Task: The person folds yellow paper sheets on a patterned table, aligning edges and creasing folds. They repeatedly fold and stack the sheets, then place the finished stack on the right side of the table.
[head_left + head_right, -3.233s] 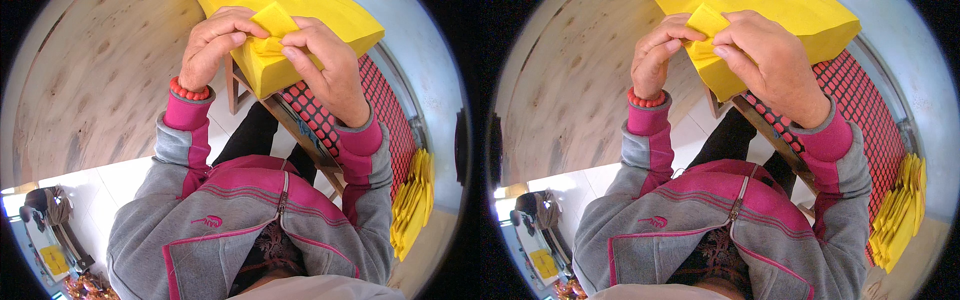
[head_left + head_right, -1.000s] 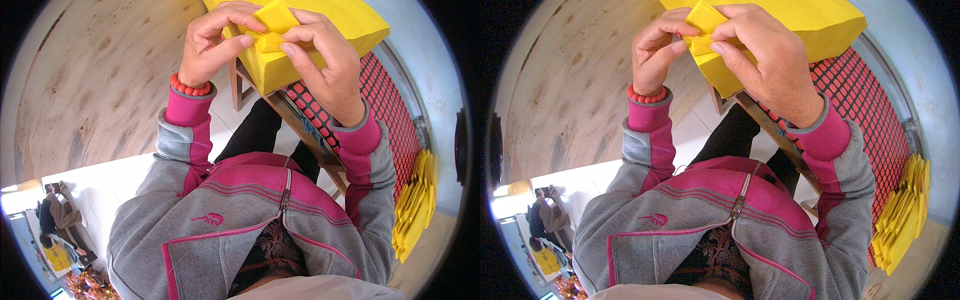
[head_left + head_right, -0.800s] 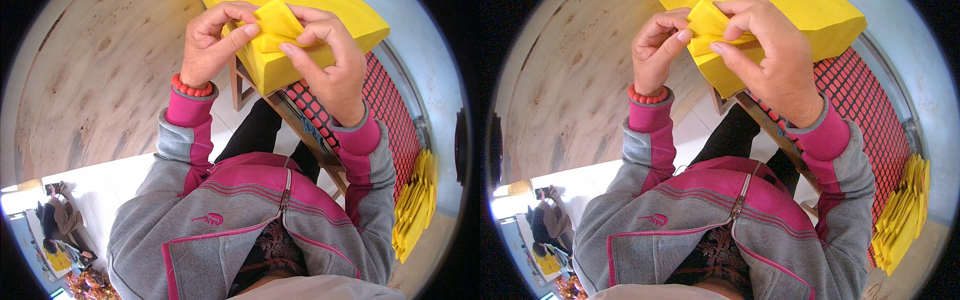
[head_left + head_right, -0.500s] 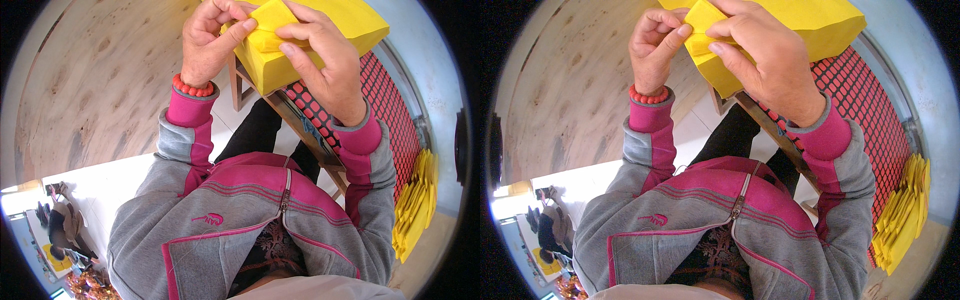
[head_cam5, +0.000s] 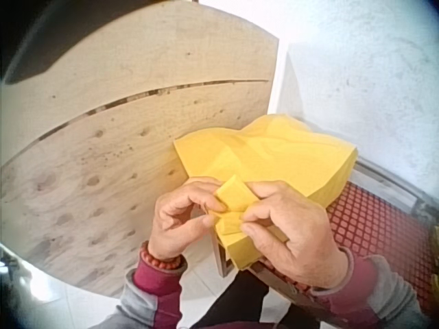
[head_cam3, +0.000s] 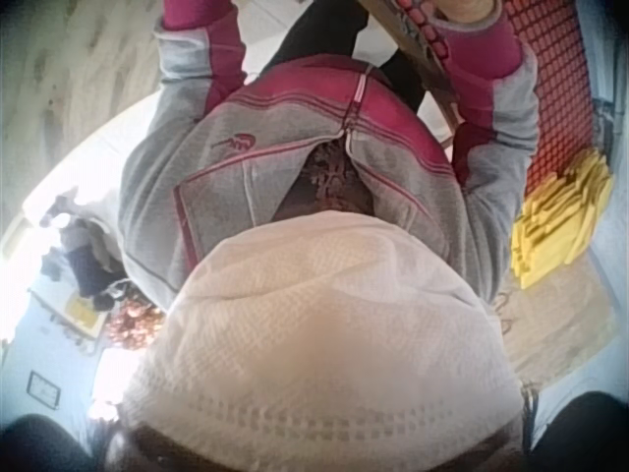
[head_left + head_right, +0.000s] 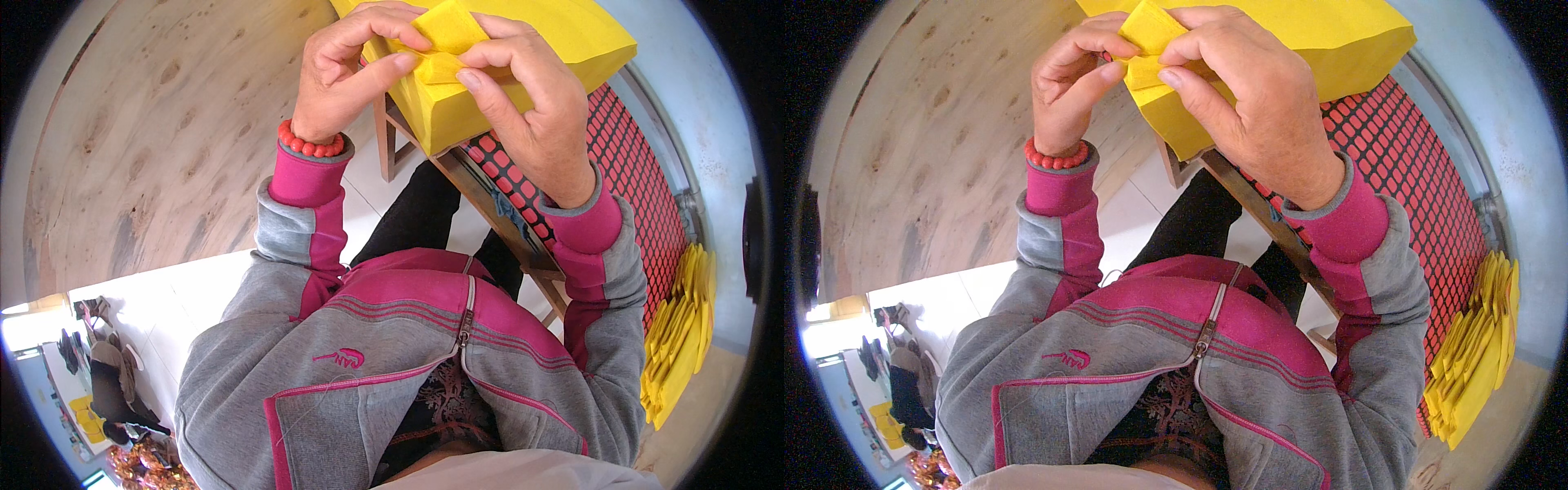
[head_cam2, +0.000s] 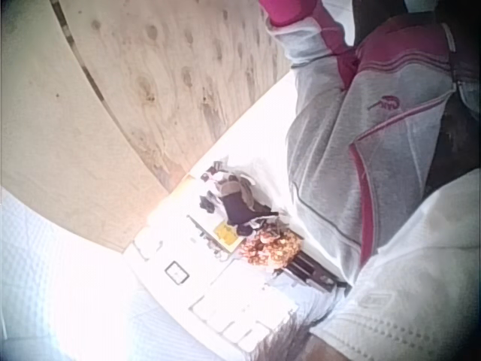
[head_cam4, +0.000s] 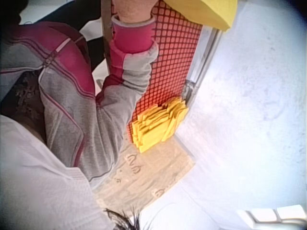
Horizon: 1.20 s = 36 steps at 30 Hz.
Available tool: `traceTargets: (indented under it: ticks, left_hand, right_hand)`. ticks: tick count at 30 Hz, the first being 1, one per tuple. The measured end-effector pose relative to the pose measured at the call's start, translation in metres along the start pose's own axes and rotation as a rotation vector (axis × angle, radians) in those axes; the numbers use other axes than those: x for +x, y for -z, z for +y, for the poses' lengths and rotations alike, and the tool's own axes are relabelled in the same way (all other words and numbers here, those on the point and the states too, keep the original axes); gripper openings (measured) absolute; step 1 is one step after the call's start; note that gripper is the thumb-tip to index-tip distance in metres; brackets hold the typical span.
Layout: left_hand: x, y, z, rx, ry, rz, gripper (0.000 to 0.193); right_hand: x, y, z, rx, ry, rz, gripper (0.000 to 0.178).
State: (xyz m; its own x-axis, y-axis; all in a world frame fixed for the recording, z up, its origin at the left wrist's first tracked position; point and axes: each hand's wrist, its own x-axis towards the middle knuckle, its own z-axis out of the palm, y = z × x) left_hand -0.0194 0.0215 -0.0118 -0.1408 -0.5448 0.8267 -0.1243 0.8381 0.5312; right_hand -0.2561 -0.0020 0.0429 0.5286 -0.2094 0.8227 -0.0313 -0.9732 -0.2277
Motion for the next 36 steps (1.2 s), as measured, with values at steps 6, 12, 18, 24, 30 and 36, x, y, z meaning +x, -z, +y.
traceTargets:
  ticks: [6,12,18,24,30,36]
  left_hand:
    - [-0.0064,-0.003,-0.0013,-0.069,0.118,0.104,0.01]
    - [-0.0081,-0.0052,-0.0022,-0.079,0.164,0.164,0.009]
    - [-0.0068,-0.0057,-0.0015,-0.09,0.162,0.162,0.01]
    - [-0.0067,-0.01,-0.0005,-0.168,0.19,0.237,0.007]
    - [-0.002,-0.0033,-0.0039,-0.199,0.04,0.124,0.01]
    - [-0.0014,-0.0066,0.0056,-0.037,0.024,0.051,0.012]
  right_hand:
    - [0.0016,0.0061,-0.0054,-0.01,-0.055,0.026,0.02]
    - [0.0039,0.003,-0.0005,-0.045,0.026,-0.006,0.017]
    - [0.0014,0.0012,0.0007,-0.046,0.042,-0.023,0.015]
    - [0.0004,0.0008,-0.0004,-0.039,0.019,-0.008,0.016]
    - [0.0012,-0.0008,0.0021,-0.01,0.035,0.011,0.016]
    - [-0.0016,0.0014,0.0009,-0.085,0.019,-0.036,0.016]
